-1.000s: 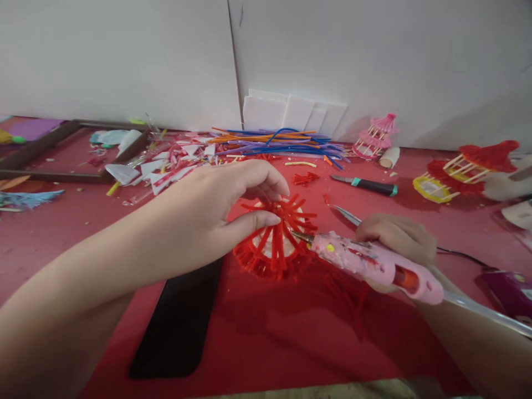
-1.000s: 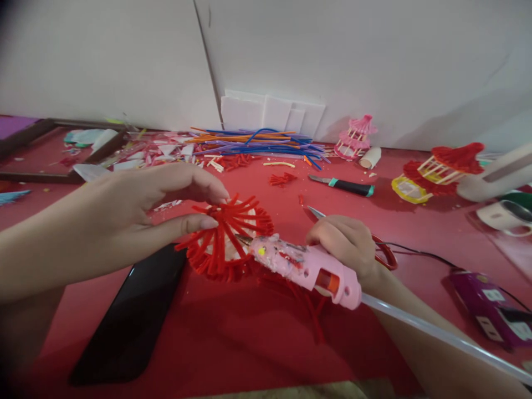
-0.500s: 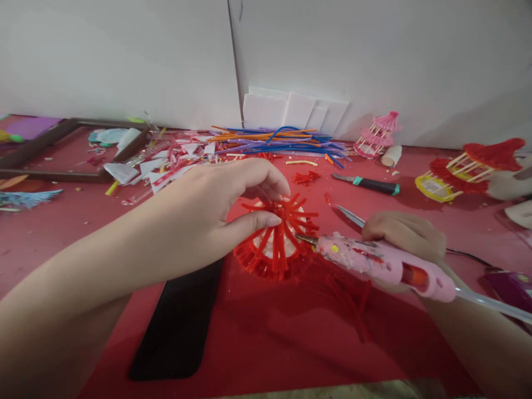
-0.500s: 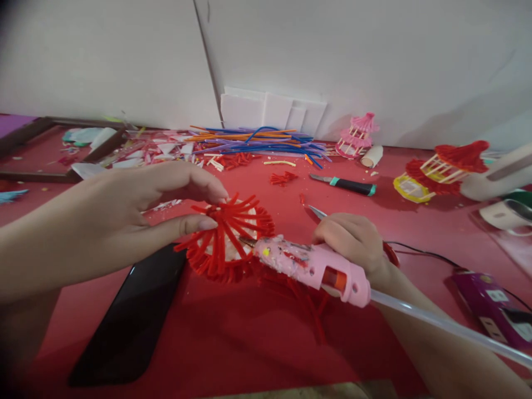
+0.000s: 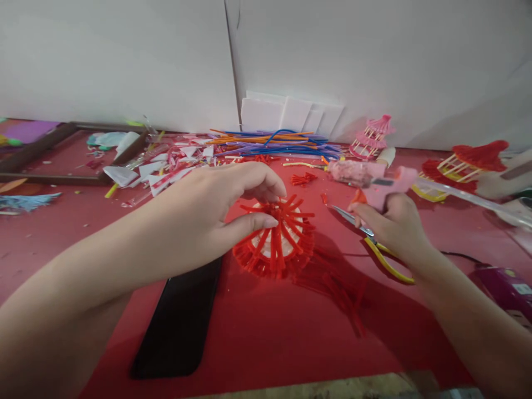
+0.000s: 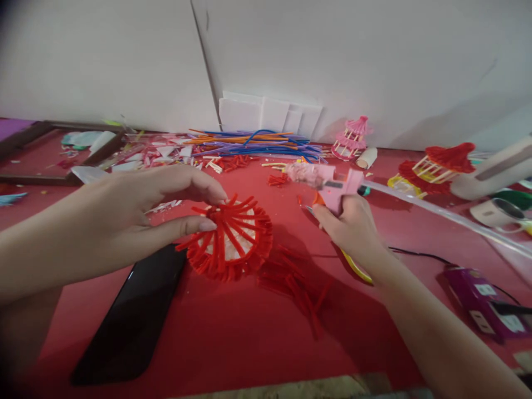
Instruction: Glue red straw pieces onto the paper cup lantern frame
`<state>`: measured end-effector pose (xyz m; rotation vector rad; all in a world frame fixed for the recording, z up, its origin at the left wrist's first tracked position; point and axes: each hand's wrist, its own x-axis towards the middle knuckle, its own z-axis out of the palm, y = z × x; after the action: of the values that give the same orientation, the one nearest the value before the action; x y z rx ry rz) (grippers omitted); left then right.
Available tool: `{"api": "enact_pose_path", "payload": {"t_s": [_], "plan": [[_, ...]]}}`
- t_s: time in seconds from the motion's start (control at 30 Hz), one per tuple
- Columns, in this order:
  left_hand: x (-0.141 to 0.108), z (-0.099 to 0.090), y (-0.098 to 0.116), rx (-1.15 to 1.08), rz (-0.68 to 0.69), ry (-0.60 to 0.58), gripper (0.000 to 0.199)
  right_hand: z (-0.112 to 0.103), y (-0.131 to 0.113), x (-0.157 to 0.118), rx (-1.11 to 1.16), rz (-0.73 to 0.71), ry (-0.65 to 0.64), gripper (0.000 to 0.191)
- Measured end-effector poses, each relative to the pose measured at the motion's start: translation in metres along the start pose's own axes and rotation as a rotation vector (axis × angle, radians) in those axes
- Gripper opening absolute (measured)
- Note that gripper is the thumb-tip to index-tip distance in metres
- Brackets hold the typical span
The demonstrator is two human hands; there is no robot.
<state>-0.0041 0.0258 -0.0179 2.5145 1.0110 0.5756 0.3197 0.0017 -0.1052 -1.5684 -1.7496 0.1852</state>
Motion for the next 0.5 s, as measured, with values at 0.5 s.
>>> {"api": "enact_pose_path", "payload": {"t_s": [0.5], "plan": [[-0.002, -0.004, 0.010, 0.022, 0.028, 0.103, 0.016, 0.012, -0.003, 0.006, -0.570, 0.263, -0.569, 0.037]]}}
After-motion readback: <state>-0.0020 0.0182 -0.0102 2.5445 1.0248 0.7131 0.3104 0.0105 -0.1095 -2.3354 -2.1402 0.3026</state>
